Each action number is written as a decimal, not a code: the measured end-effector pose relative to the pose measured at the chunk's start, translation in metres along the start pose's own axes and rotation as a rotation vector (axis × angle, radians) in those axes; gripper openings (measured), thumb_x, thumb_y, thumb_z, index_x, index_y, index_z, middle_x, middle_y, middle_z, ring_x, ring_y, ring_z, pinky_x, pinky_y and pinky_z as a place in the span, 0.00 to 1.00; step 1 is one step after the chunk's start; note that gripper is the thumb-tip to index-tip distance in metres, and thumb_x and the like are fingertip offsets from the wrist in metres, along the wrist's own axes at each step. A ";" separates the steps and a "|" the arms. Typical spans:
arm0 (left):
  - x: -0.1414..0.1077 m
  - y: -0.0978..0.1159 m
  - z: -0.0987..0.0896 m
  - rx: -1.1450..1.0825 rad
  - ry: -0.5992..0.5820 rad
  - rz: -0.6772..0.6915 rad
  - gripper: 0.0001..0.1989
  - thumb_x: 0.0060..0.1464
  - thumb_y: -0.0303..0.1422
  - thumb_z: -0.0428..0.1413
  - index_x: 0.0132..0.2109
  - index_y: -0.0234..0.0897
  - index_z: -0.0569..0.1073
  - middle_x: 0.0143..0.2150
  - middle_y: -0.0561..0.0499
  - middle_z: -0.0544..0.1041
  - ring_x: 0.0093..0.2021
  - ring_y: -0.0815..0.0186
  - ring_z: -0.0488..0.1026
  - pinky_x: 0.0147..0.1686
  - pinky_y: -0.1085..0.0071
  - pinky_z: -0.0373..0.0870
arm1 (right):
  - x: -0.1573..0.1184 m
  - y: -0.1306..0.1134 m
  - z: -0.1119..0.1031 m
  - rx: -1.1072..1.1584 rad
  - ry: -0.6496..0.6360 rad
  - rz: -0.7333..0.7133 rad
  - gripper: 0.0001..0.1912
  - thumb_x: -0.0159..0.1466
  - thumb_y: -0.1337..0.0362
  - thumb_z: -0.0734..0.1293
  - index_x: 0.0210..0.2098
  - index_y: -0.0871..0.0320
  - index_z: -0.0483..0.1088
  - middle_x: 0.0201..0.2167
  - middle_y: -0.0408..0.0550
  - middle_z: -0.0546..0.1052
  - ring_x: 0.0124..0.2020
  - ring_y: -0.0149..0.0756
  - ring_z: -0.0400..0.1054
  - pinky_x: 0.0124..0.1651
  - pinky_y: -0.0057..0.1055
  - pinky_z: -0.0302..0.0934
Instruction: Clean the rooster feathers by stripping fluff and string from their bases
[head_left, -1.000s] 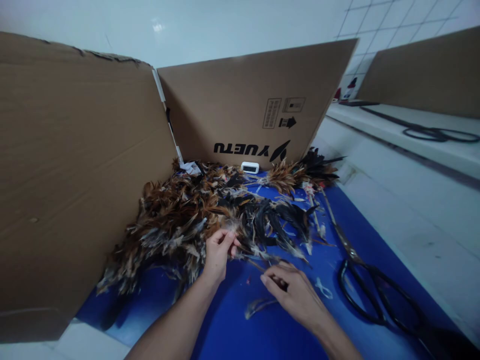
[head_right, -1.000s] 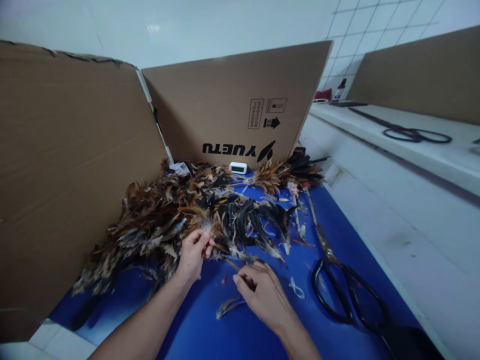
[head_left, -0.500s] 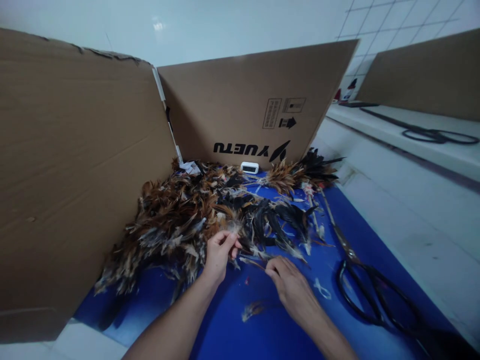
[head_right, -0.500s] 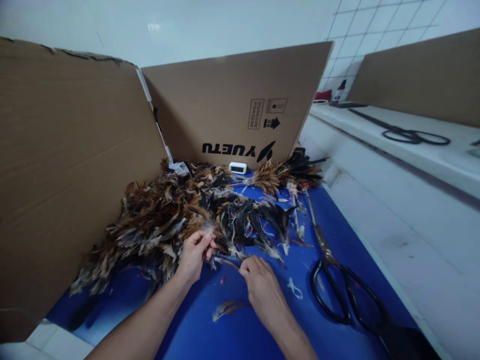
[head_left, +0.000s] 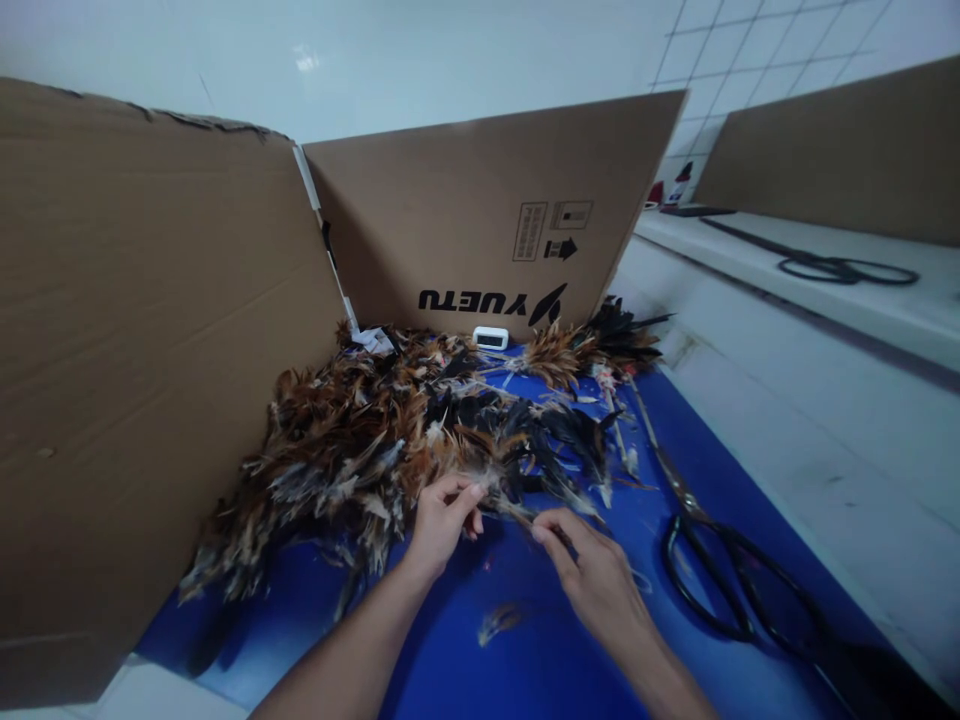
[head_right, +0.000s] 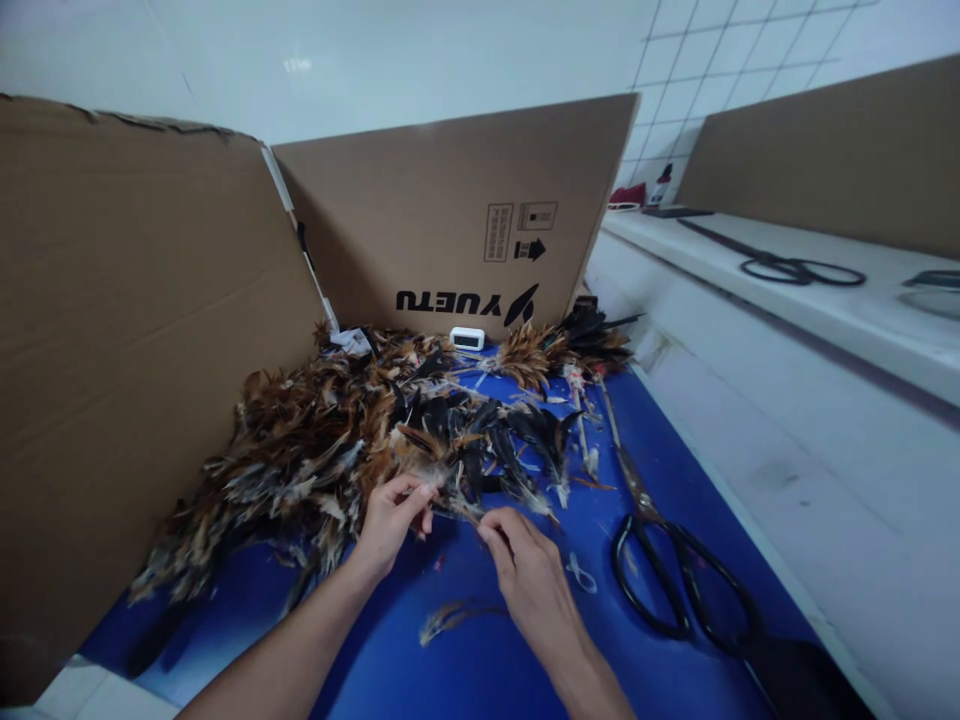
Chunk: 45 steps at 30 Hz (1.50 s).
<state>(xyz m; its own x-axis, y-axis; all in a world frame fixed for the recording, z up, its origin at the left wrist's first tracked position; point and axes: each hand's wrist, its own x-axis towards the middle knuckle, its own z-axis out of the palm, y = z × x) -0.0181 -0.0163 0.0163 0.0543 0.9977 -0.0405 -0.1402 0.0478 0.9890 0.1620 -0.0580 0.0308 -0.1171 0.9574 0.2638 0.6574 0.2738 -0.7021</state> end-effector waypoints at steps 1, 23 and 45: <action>0.000 0.000 0.000 0.022 -0.002 0.000 0.16 0.49 0.43 0.57 0.29 0.31 0.71 0.14 0.56 0.67 0.13 0.74 0.61 0.15 0.77 0.60 | 0.000 -0.001 -0.001 0.000 0.000 0.001 0.09 0.65 0.61 0.57 0.31 0.54 0.65 0.28 0.42 0.72 0.29 0.33 0.67 0.35 0.28 0.59; -0.006 -0.007 0.010 -0.188 -0.011 -0.110 0.14 0.49 0.40 0.58 0.29 0.30 0.70 0.20 0.54 0.70 0.14 0.79 0.57 0.13 0.80 0.53 | 0.001 0.004 0.024 0.562 0.117 0.321 0.13 0.57 0.55 0.66 0.36 0.58 0.70 0.27 0.46 0.75 0.28 0.35 0.68 0.31 0.30 0.64; -0.017 -0.007 0.016 -0.261 -0.254 -0.253 0.14 0.49 0.39 0.59 0.31 0.28 0.72 0.21 0.50 0.72 0.13 0.77 0.62 0.12 0.80 0.56 | -0.003 -0.007 0.013 0.245 0.234 -0.037 0.08 0.64 0.62 0.61 0.32 0.56 0.70 0.30 0.45 0.72 0.33 0.34 0.67 0.38 0.28 0.61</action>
<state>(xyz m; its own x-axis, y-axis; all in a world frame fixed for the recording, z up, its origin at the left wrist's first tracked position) -0.0023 -0.0345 0.0120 0.3559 0.9111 -0.2080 -0.3344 0.3320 0.8820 0.1482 -0.0613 0.0268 0.0546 0.9074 0.4168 0.4539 0.3492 -0.8198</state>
